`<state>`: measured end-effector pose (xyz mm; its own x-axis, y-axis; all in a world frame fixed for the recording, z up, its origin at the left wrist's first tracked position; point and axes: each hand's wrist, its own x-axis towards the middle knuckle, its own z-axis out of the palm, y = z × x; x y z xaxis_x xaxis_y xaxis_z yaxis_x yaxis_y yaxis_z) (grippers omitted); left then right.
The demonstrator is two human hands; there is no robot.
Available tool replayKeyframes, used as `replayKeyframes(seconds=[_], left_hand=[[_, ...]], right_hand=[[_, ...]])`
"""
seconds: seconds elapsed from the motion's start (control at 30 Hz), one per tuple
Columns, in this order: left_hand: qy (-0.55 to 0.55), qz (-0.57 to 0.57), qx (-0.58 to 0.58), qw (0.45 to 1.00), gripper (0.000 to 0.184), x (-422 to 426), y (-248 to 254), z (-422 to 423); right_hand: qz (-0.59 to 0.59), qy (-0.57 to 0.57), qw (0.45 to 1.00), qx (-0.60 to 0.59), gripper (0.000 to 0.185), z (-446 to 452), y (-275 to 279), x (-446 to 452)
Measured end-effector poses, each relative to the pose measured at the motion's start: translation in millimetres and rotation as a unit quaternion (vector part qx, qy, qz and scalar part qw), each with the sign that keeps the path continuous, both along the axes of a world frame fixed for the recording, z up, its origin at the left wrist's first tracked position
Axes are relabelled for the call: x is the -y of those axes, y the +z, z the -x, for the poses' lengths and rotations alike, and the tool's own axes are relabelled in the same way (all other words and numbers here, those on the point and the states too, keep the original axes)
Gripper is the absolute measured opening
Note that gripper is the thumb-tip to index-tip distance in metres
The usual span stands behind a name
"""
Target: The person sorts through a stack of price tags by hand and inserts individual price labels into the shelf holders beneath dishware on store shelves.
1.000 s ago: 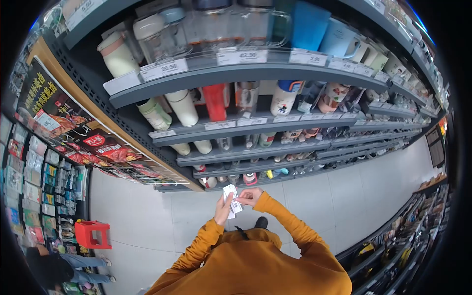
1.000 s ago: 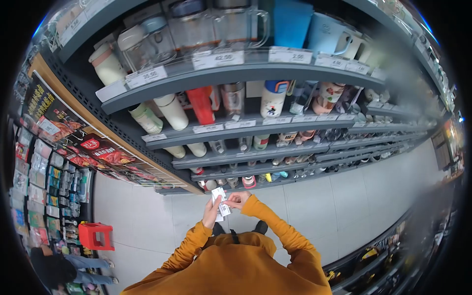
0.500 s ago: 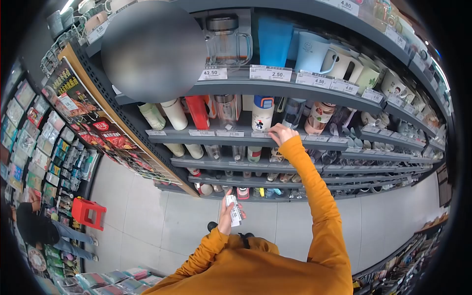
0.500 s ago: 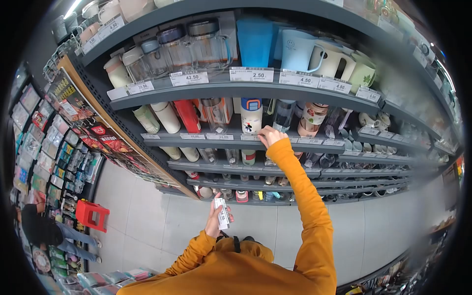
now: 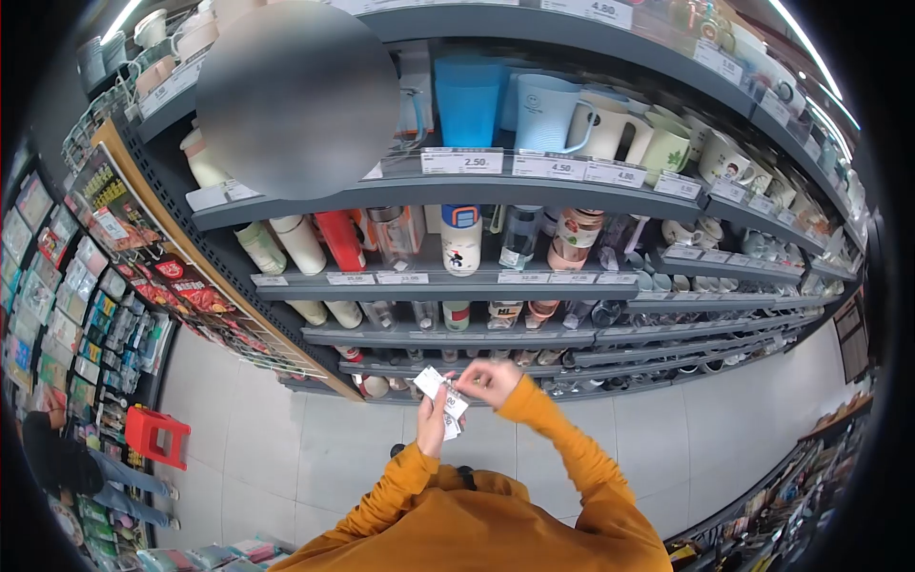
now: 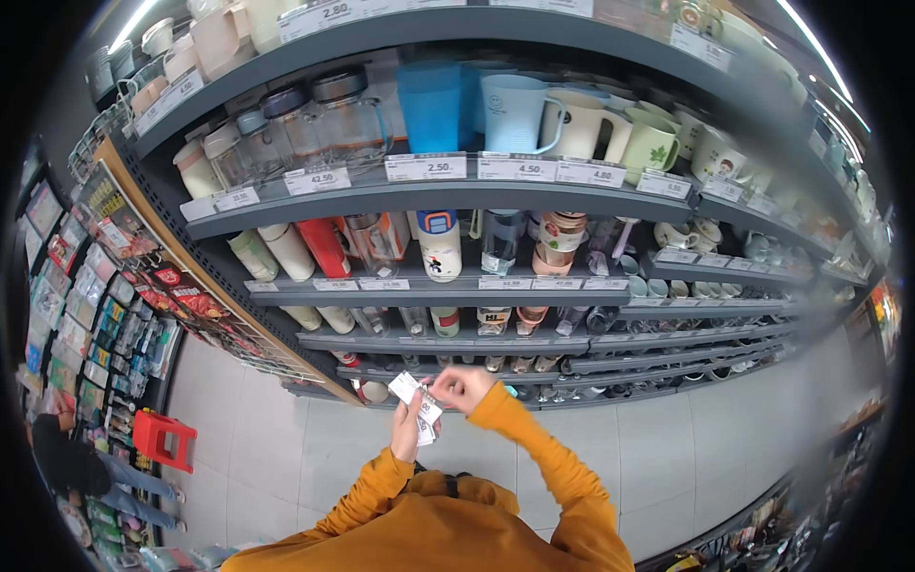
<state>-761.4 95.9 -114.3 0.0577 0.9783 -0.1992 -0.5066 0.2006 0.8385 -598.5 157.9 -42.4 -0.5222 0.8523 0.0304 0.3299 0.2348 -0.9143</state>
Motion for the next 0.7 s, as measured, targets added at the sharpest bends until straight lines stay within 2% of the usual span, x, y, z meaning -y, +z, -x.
replayKeyframes(seconds=[0.03, 0.07, 0.1, 0.13, 0.17, 0.2, 0.27, 0.33, 0.43, 0.57, 0.67, 0.7], left_hand=[[-0.006, 0.000, -0.009, 1.000, 0.037, 1.6, -5.3, -3.7], [-0.013, -0.001, -0.018, 1.000, 0.038, 2.0, -8.4, -6.8], [-0.028, 0.010, 0.006, 1.000, 0.040, 2.5, -9.4, -9.1], [-0.041, 0.026, 0.027, 0.998, 0.041, 2.6, -7.9, -12.5], [-0.052, 0.043, 0.047, 0.997, 0.042, 3.7, -5.5, -15.8], [-0.063, 0.060, 0.068, 0.994, 0.043, 3.7, -3.9, -18.8], [-0.092, 0.045, 0.083, 0.991, 0.044, 2.9, -10.2, -22.2], [-0.113, 0.038, 0.100, 0.988, 0.047, 1.7, -10.4, -22.7], [-0.138, 0.039, 0.121, 0.982, 0.052, -1.2, 4.2, -24.0], [-0.165, 0.050, 0.096, 0.980, 0.055, -13.0, 32.4, -13.5], [-0.162, 0.028, 0.097, 0.982, 0.049, -33.6, 17.7, -8.6], [-0.136, 0.016, 0.098, 0.986, 0.039, -38.7, 17.4, -10.5]], right_hand=[[-0.137, -0.056, 0.989, -0.002, 0.018, -10.4, 8.7, -14.1], [-0.164, -0.108, 0.981, -0.007, 0.015, -21.2, 48.2, -21.7], [-0.266, -0.158, 0.951, -0.028, 0.014, -30.9, 75.8, -36.5], [-0.287, -0.211, 0.934, -0.015, 0.014, -39.6, 111.0, -43.5], [-0.401, -0.218, 0.889, -0.041, 0.016, -49.2, 134.9, -65.4], [-0.418, -0.278, 0.865, 0.012, 0.023, -53.3, 161.3, -74.4], [-0.451, -0.303, 0.834, 0.097, 0.030, -61.9, 196.6, -98.9], [-0.495, -0.305, 0.796, 0.169, 0.025, -67.1, 207.8, -125.2], [-0.467, -0.239, 0.830, 0.190, 0.018, -77.8, 213.5, -154.2], [-0.388, -0.209, 0.892, 0.104, 0.012, -79.0, 225.7, -153.1], [-0.416, -0.228, 0.880, -0.011, 0.010, -76.3, 226.5, -139.6], [-0.413, -0.255, 0.874, -0.016, 0.010, -76.1, 224.2, -126.0]])
